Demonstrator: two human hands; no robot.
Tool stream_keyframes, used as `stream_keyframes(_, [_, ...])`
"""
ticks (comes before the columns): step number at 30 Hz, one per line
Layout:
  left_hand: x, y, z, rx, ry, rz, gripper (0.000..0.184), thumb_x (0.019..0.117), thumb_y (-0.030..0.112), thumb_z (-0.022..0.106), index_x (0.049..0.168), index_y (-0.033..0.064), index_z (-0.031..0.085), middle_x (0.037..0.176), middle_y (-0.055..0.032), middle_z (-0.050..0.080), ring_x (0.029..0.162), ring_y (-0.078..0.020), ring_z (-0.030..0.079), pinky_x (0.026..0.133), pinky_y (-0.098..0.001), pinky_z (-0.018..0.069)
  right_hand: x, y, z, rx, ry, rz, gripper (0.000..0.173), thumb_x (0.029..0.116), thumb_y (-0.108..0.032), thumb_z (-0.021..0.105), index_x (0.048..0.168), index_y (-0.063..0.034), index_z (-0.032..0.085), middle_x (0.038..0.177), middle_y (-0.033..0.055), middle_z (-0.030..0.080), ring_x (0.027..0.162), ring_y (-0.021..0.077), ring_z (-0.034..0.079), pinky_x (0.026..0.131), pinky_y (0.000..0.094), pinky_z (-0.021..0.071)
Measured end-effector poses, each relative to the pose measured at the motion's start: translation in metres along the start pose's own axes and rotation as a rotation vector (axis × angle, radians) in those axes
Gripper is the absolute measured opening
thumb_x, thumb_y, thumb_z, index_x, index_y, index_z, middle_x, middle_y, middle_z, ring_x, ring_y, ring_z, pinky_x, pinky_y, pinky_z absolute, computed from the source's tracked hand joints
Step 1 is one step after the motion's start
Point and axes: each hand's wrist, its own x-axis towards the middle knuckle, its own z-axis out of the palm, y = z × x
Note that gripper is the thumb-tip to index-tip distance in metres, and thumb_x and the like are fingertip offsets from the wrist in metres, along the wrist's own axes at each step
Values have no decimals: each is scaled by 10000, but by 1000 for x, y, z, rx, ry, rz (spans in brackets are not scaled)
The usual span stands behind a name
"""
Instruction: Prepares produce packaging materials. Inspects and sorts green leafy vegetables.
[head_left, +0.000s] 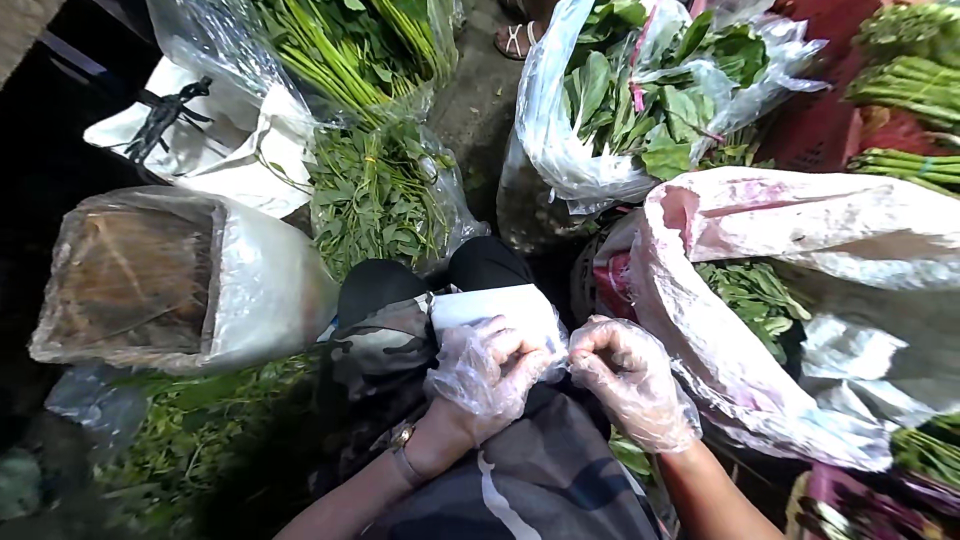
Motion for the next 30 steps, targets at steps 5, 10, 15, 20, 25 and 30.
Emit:
stream_keyframes(5, [-2, -2, -6, 318, 102, 72, 226, 880, 268, 607, 782, 135, 761, 780, -53, 723, 701, -206, 677, 691, -463, 484, -2, 10, -15, -632, 26, -142, 290, 997, -258, 506, 844, -62, 654, 739, 68, 650, 707, 139, 598, 694, 280, 468])
stream_keyframes(10, [-5, -6, -1, 390, 76, 137, 261, 903, 264, 585, 795, 110, 766, 825, -99, 730, 759, -270, 702, 692, -485, 506, -10, 42, -15, -467, 132, 24, 246, 951, -216, 540, 808, -37, 630, 755, 53, 642, 715, 96, 608, 682, 262, 483])
stream_keyframes(15, [7, 3, -2, 84, -157, 420, 214, 1003, 209, 473, 906, 119, 642, 1060, -81, 748, 959, -191, 690, 845, -404, 464, 3, 27, 13, 815, 121, 176, 67, 963, -234, 663, 927, -216, 716, 968, -69, 708, 717, -20, 617, 636, 149, 518])
stream_keyframes(20, [2, -5, 4, 136, -111, 354, 222, 1000, 210, 457, 905, 108, 629, 809, -75, 685, 791, -201, 652, 845, -409, 427, 10, 30, 23, 621, 115, 202, 159, 1017, -115, 496, 908, -209, 561, 743, -147, 601, 587, -63, 523, 542, 117, 445])
stream_keyframes(25, [-6, -12, 8, 118, -35, 282, 293, 1038, 240, 411, 870, 99, 605, 760, -79, 650, 768, -194, 624, 879, -379, 403, 10, 38, 17, 532, 171, 257, 203, 983, -28, 453, 899, -192, 539, 697, -155, 604, 552, -61, 528, 519, 122, 448])
stream_keyframes(30, [11, -15, 2, 1, -147, 320, 322, 1063, 293, 463, 920, 99, 678, 850, -55, 726, 812, -137, 673, 795, -315, 499, 13, 39, -1, 438, 67, 167, 133, 1040, -205, 557, 935, -194, 639, 913, -97, 711, 756, -14, 650, 695, 175, 558])
